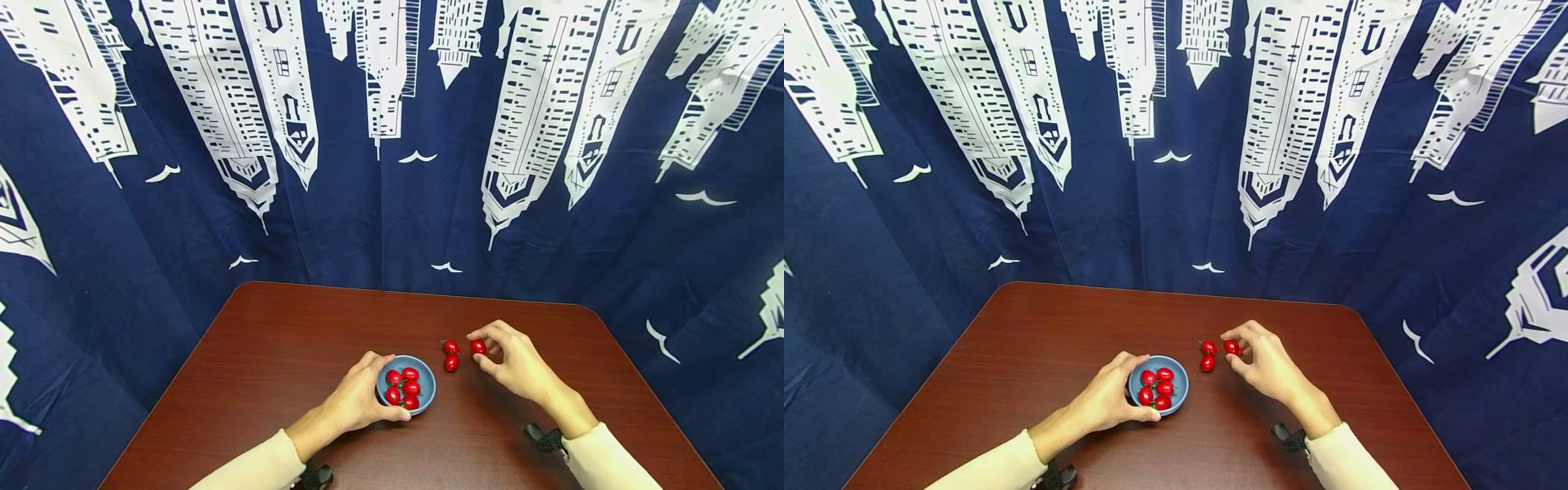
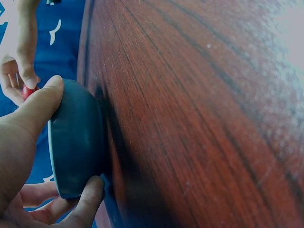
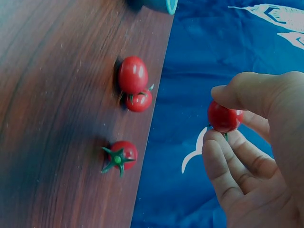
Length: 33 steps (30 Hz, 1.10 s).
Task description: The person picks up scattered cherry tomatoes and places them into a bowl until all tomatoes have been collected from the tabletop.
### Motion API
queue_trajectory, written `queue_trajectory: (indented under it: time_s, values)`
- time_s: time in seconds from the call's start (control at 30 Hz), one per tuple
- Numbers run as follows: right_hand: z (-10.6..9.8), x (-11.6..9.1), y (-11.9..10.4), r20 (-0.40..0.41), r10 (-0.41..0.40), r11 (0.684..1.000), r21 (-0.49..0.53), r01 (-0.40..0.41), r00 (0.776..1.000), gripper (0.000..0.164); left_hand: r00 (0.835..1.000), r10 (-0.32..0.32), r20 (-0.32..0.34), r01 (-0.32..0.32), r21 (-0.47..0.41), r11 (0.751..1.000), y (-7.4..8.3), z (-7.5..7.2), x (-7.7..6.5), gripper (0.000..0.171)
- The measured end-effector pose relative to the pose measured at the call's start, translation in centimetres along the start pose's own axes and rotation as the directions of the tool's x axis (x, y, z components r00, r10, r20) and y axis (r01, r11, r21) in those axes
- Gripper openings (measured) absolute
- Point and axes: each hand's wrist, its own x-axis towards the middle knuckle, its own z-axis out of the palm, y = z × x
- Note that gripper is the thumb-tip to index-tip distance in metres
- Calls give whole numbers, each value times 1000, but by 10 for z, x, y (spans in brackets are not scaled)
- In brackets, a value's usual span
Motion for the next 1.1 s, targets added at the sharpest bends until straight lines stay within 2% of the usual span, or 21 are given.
queue_trajectory:
  time_s: [0.67, 0.93, 1.1]
  values:
    - [17, -2, -23, 58, -33, 999, 38, 31, 998, 38, 1000, 14, -11, -14, -7, 1000, 1, 0, -2, 109]
    - [25, -3, -33, 84, -60, 994, 99, 52, 995, 39, 1000, -6, 0, 6, -9, 1000, 1, -1, -2, 109]
    - [30, -2, -39, 89, -89, 992, 93, 81, 992, 41, 1000, -17, 7, 17, -14, 1000, 1, 1, -1, 108]
